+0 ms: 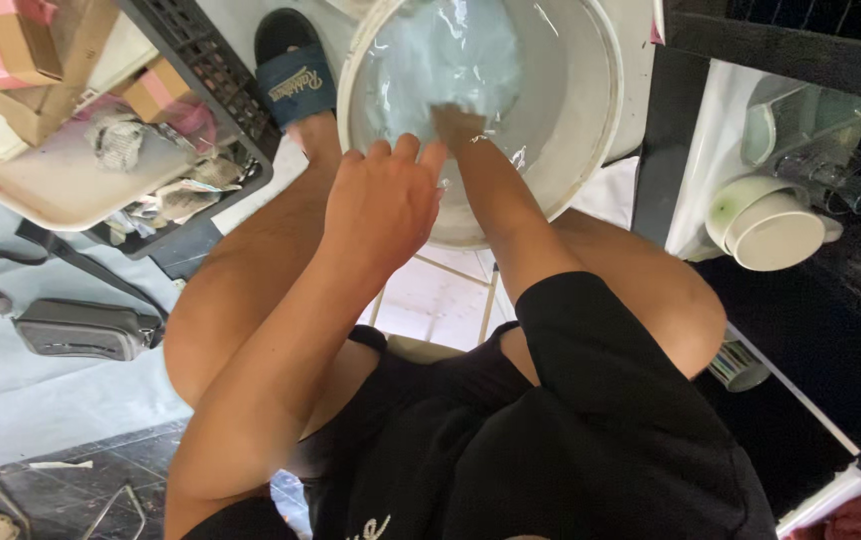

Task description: The person washes various glassware and a ceramic cup in a white bucket of water. They rinse each item by hand and place the cleaned items onto a nearby shelf.

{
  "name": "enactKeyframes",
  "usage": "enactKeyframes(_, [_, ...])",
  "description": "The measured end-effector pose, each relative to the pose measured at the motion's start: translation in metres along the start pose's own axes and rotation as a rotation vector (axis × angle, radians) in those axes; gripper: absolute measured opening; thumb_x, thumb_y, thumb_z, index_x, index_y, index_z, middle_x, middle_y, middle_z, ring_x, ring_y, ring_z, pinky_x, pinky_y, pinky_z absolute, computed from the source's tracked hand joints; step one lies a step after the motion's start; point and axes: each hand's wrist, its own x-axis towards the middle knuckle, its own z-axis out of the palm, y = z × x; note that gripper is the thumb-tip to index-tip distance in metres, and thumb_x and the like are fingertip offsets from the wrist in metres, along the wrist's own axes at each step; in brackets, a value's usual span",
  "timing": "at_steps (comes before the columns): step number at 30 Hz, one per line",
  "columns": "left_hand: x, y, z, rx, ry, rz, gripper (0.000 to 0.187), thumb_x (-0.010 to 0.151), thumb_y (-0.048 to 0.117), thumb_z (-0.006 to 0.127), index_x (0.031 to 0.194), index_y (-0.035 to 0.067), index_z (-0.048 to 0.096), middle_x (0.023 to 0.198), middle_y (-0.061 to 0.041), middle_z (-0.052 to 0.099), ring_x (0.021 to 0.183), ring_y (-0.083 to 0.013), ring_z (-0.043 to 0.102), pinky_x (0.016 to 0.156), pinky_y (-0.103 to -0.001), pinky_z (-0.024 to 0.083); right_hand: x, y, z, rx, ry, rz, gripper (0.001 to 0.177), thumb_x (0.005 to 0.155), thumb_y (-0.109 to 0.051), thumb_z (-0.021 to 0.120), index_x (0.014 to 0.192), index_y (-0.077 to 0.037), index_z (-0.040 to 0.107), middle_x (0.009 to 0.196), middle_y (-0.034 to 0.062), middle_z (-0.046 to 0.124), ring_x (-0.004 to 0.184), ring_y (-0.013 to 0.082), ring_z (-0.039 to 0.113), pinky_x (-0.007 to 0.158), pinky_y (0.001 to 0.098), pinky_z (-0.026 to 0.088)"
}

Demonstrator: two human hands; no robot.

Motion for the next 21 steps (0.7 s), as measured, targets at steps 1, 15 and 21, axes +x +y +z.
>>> enactKeyframes(1, [0.000,-0.002,0.001,0.001,-0.007,-0.007,0.032,0.085,0.030,0.075,0.108,0.010,0.066,0.096,-0.009,0.068,0.087,-0.0301,0.069,0.073,-0.047,0.053,-0.002,0.000,0.002,0.007,0.005,-0.007,0.074,0.076,-0.019,0.083,0.143,-0.008,0.053,0.139,0.0200,0.061,0.126,0.0382,0.058,0.103,0.0431,0.048])
enactKeyframes(15, [0.019,-0.035,0.035,-0.073,0.149,0.082,0.025,0.093,0.008,0.064,0.118,0.010,0.064,0.102,-0.014,0.069,0.090,-0.0383,0.070,0.075,-0.053,0.054,-0.080,0.044,-0.035,0.205,0.441,-0.526,0.083,0.069,-0.012,0.090,0.143,-0.010,0.052,0.136,0.0185,0.064,0.123,0.0377,0.060,0.101,0.0431,0.050])
enactKeyframes(21, [0.014,-0.030,0.025,-0.196,0.209,0.260,0.063,0.079,0.016,0.077,0.136,0.009,0.052,0.118,-0.019,0.064,0.106,-0.0414,0.064,0.084,-0.053,0.052,-0.166,0.033,-0.102,0.422,0.810,-0.539,0.087,0.075,-0.016,0.094,0.147,-0.006,0.047,0.127,0.0222,0.065,0.115,0.0427,0.064,0.099,0.0462,0.051])
